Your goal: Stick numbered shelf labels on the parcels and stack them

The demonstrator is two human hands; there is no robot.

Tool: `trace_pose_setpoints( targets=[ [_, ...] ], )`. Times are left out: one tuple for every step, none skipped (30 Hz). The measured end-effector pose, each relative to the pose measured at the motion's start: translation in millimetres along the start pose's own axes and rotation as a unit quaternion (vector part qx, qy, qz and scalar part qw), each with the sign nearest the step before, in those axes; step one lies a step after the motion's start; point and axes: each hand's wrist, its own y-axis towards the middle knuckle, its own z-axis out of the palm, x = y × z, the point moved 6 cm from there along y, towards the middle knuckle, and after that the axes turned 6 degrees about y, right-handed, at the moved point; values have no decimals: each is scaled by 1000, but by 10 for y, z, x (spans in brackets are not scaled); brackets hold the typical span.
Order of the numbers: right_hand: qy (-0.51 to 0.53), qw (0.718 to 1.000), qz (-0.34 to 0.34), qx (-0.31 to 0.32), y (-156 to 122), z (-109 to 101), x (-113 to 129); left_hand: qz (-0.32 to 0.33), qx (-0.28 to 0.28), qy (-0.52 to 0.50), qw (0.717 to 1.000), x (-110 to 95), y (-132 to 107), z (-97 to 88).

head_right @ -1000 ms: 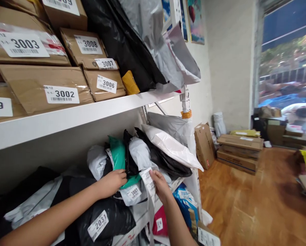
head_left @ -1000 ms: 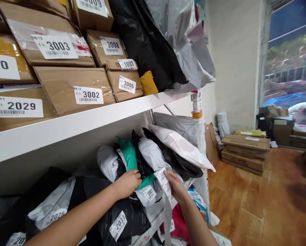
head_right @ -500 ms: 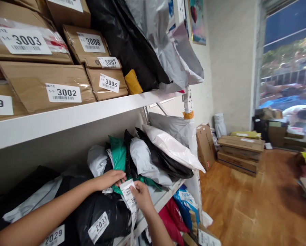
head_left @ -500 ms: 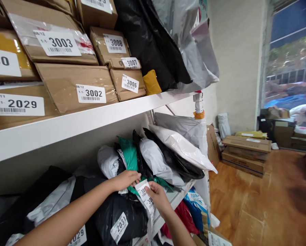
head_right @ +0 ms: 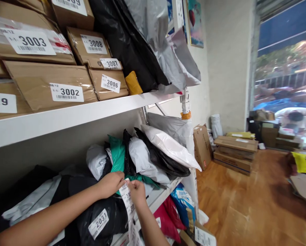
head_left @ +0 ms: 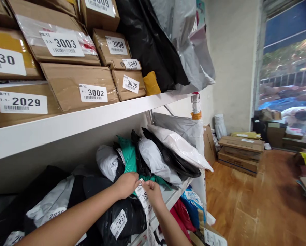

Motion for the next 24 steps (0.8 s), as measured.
trace_pose_setpoints(
  targets=[
    [0, 1000, -4, -18, -1, -16, 6, -1, 1, 7, 1000, 0, -3, 3],
    [0, 999, -6, -32, -2, -27, 13, -5, 2, 15, 1000, 1, -3, 8],
    [-1, 999, -6, -36, -2, -29, 21, -13, 5, 23, 1000, 1, -2, 18],
    [-2, 1000, -2, -30, 0, -23, 29, -22, 7, 33, 999, -2, 2, 31],
    [-3, 1000, 5, -16, 2, -11, 36, -32, 9, 43, 999, -9, 7, 46],
    [-4, 1000, 13, 1, 4, -1, 45, -42, 10, 53, 998, -19, 13, 61],
    [-7, 1000, 18, 15, 6, 0, 58, -51, 9, 62, 997, -30, 19, 76],
    [-11, 1000, 20, 20, 6, -15, 76, -60, 7, 69, 996, -41, 23, 90],
    [-16, 1000, 16, 15, 5, -46, 100, -69, 5, 74, 995, -52, 26, 103],
    [-22, 1000, 9, 4, -1, -89, 125, -76, 3, 78, 994, -62, 27, 115],
    [-29, 1000, 2, -7, -13, -140, 151, -83, 2, 80, 993, -71, 27, 124],
    [-36, 999, -5, -16, -33, -196, 175, -89, 1, 80, 993, -79, 24, 129],
    [-43, 999, -5, -14, -63, -250, 191, -94, -1, 79, 992, -85, 21, 128],
    [-45, 999, 3, 0, -101, -303, 197, -99, -2, 77, 992, -90, 18, 121],
    [-41, 999, 19, 21, -149, -356, 195, -107, -5, 75, 991, -89, 16, 105],
    [-29, 998, 41, 45, -205, -414, 188, -117, -8, 73, 990, -80, 17, 79],
    [-4, 996, 67, 65, -267, -479, 182, -132, -13, 71, 989, -59, 20, 43],
    [31, 992, 91, 80, -328, -544, 182, -141, -31, 70, 987, -37, 30, -13],
    [74, 988, 105, 87, -382, -608, 196, -133, -61, 68, 987, -27, 48, -84],
    [115, 983, 108, 89, -424, -662, 224, -97, -95, 70, 988, -38, 74, -156],
    [149, 979, 104, 94, -453, -694, 258, -30, -123, 73, 989, -76, 101, -211],
    [170, 975, 97, 105, -470, -698, 294, 62, -138, 78, 985, -137, 116, -237],
    [177, 973, 88, 119, -472, -676, 328, 164, -137, 84, 973, -202, 105, -231],
    [171, 973, 79, 134, -459, -631, 357, 256, -124, 87, 955, -250, 71, -200]
  ],
)
